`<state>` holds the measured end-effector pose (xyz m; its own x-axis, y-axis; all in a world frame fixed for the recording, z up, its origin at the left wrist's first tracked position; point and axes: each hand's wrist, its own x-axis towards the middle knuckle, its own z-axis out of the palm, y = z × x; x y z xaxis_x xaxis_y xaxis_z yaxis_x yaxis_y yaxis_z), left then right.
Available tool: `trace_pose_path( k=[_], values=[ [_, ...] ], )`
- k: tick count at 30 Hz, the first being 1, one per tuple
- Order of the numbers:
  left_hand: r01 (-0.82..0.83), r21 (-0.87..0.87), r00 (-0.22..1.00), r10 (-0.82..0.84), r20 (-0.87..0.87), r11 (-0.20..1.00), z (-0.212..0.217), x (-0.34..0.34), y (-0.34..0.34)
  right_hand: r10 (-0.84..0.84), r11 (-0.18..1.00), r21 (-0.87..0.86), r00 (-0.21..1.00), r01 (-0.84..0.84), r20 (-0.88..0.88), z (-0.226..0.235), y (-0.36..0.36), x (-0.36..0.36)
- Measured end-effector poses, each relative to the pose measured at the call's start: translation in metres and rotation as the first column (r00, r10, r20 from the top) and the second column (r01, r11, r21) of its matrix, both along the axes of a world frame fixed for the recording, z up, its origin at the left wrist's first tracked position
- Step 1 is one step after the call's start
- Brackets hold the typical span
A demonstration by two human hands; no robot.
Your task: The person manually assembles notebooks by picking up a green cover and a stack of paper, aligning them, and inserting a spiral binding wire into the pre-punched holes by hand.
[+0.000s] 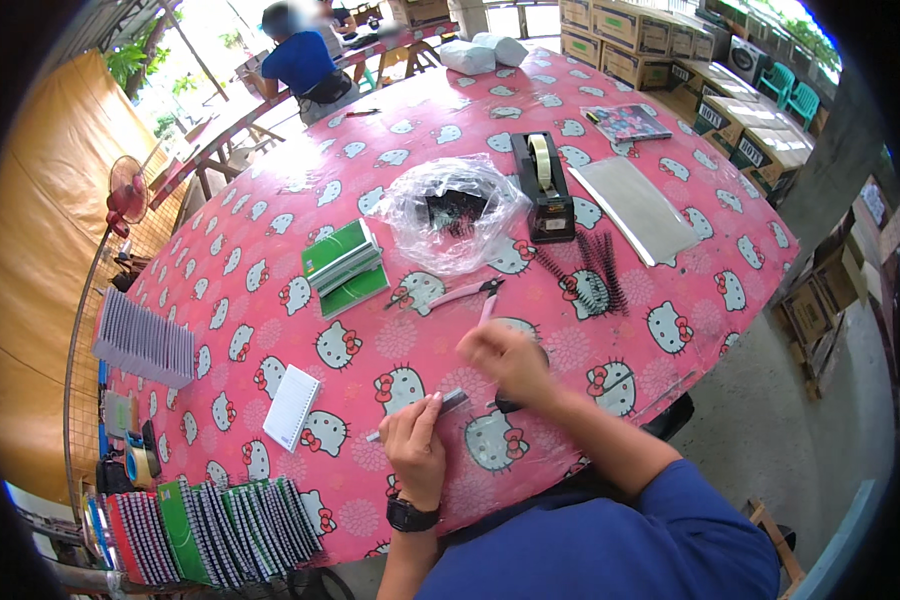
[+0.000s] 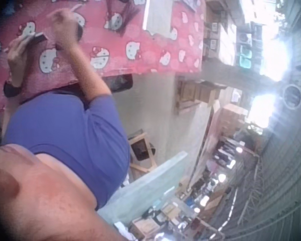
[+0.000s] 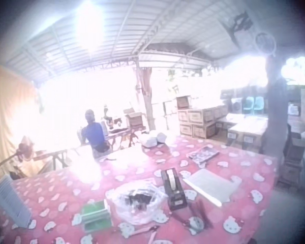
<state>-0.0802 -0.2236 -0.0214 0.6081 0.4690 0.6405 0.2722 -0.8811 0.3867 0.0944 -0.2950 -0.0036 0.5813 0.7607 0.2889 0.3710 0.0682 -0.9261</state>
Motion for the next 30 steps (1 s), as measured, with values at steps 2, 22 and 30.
trace_pose_path(
  k=[2,22,30],
  values=[
    [0.093,0.001,0.995,-0.093,0.033,0.996,0.005,0.004,0.003,-0.287,0.955,-0.001,0.927,0.295,0.241,-0.015,-0.01,0.067],
    [0.091,-0.036,0.994,-0.088,0.063,0.995,0.002,0.011,0.004,0.107,0.991,-0.097,0.97,-0.087,0.217,0.022,-0.036,0.057],
    [0.109,-0.045,0.994,-0.109,0.013,0.993,0.009,0.015,0.007,0.486,0.857,-0.232,0.871,-0.459,0.073,0.019,-0.039,0.037]
  ],
)
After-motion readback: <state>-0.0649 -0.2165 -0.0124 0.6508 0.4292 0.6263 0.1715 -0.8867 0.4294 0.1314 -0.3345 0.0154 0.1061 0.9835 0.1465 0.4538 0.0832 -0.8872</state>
